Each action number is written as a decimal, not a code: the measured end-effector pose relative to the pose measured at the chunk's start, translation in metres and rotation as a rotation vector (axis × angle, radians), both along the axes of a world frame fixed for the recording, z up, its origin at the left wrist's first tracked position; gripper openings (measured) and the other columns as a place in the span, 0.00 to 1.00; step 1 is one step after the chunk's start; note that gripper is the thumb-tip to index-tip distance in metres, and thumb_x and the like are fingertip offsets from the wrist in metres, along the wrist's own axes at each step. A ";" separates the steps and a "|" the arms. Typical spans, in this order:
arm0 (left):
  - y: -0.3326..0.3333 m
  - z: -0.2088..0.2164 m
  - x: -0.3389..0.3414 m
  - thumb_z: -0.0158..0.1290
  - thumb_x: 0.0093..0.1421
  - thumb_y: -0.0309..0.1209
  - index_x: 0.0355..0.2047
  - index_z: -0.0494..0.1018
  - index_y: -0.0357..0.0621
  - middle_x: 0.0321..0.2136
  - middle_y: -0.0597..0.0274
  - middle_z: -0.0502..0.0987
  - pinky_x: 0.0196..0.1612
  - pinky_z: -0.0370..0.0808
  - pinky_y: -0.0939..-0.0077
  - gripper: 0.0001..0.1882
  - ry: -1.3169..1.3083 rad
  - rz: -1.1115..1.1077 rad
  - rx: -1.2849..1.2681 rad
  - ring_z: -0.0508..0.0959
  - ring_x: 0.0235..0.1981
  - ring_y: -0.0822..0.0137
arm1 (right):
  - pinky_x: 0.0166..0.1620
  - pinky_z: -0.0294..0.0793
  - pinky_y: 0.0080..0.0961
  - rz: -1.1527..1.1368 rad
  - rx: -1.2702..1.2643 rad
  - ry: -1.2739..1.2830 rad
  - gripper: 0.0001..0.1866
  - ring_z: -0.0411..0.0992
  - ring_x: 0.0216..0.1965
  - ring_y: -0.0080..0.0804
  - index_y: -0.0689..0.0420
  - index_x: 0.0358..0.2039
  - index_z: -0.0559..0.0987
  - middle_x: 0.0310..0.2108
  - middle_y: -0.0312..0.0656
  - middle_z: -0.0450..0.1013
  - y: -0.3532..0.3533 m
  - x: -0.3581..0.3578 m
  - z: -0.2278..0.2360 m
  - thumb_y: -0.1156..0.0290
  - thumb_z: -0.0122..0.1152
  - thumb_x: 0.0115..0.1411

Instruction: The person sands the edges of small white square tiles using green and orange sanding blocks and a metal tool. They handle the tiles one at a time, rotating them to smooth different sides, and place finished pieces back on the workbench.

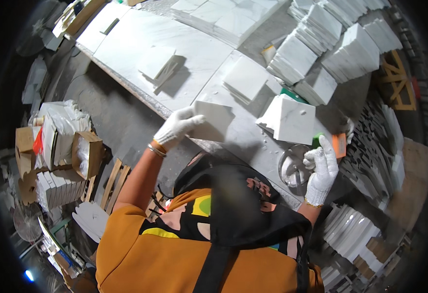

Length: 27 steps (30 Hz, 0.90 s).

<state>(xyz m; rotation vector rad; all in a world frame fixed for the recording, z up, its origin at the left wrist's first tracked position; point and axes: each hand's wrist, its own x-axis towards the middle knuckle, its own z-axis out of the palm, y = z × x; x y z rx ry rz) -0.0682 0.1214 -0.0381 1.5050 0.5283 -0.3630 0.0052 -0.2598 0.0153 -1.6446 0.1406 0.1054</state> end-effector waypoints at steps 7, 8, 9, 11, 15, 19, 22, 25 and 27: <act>0.018 -0.025 0.029 0.57 0.63 0.38 0.41 0.76 0.34 0.26 0.66 0.75 0.30 0.72 0.78 0.17 0.066 -0.168 0.341 0.71 0.27 0.77 | 0.31 0.68 0.11 0.022 -0.148 0.008 0.20 0.72 0.28 0.17 0.66 0.56 0.74 0.30 0.37 0.77 0.005 0.008 0.012 0.73 0.55 0.66; 0.022 -0.038 0.030 0.58 0.61 0.39 0.41 0.76 0.34 0.27 0.61 0.77 0.33 0.73 0.75 0.18 0.028 -0.233 0.478 0.75 0.29 0.73 | 0.38 0.75 0.17 0.060 -0.098 0.007 0.18 0.75 0.36 0.22 0.64 0.54 0.76 0.38 0.40 0.77 -0.001 0.011 0.011 0.77 0.59 0.63; 0.017 -0.030 0.034 0.59 0.60 0.39 0.42 0.76 0.36 0.29 0.58 0.78 0.35 0.74 0.72 0.19 -0.023 -0.268 0.635 0.77 0.30 0.68 | 0.41 0.74 0.18 0.063 -0.229 -0.113 0.18 0.75 0.38 0.22 0.63 0.53 0.77 0.39 0.40 0.77 0.001 0.014 0.009 0.76 0.60 0.63; 0.007 -0.022 0.038 0.60 0.57 0.40 0.43 0.77 0.39 0.32 0.53 0.80 0.38 0.75 0.68 0.19 -0.137 -0.307 0.894 0.80 0.33 0.61 | 0.49 0.74 0.24 0.051 -0.440 -0.235 0.16 0.76 0.43 0.29 0.60 0.51 0.80 0.42 0.42 0.79 0.008 0.016 0.011 0.73 0.63 0.61; 0.001 -0.022 0.040 0.60 0.56 0.41 0.42 0.78 0.41 0.36 0.50 0.81 0.40 0.77 0.64 0.19 -0.275 -0.255 1.053 0.81 0.37 0.52 | 0.61 0.65 0.40 0.433 -0.861 -0.683 0.22 0.68 0.59 0.45 0.55 0.53 0.79 0.55 0.43 0.74 0.034 0.030 0.021 0.64 0.66 0.58; -0.016 -0.006 0.045 0.60 0.58 0.39 0.44 0.78 0.40 0.36 0.52 0.82 0.40 0.77 0.68 0.18 -0.312 -0.205 0.841 0.82 0.35 0.59 | 0.67 0.54 0.52 0.698 -1.136 -0.632 0.35 0.58 0.67 0.48 0.50 0.62 0.72 0.65 0.41 0.64 0.066 0.029 0.022 0.47 0.61 0.57; -0.031 0.001 0.044 0.60 0.60 0.35 0.45 0.78 0.39 0.36 0.55 0.82 0.38 0.77 0.73 0.16 -0.337 -0.224 0.649 0.81 0.34 0.67 | 0.68 0.50 0.56 0.600 -1.224 -0.617 0.37 0.54 0.68 0.49 0.49 0.64 0.69 0.68 0.42 0.59 0.051 0.049 0.006 0.44 0.59 0.58; -0.046 0.003 0.043 0.59 0.61 0.30 0.48 0.77 0.40 0.39 0.59 0.82 0.42 0.76 0.78 0.15 -0.379 -0.251 0.460 0.80 0.38 0.73 | 0.68 0.54 0.49 0.377 -1.220 -0.543 0.33 0.56 0.67 0.52 0.53 0.62 0.71 0.66 0.46 0.61 0.014 0.071 -0.013 0.48 0.56 0.63; -0.062 0.015 0.045 0.59 0.62 0.31 0.52 0.76 0.41 0.40 0.62 0.81 0.45 0.76 0.79 0.18 -0.317 -0.202 0.266 0.78 0.40 0.74 | 0.66 0.58 0.41 0.251 -1.058 -0.458 0.27 0.60 0.65 0.53 0.58 0.59 0.73 0.63 0.51 0.65 -0.008 0.076 -0.020 0.54 0.54 0.66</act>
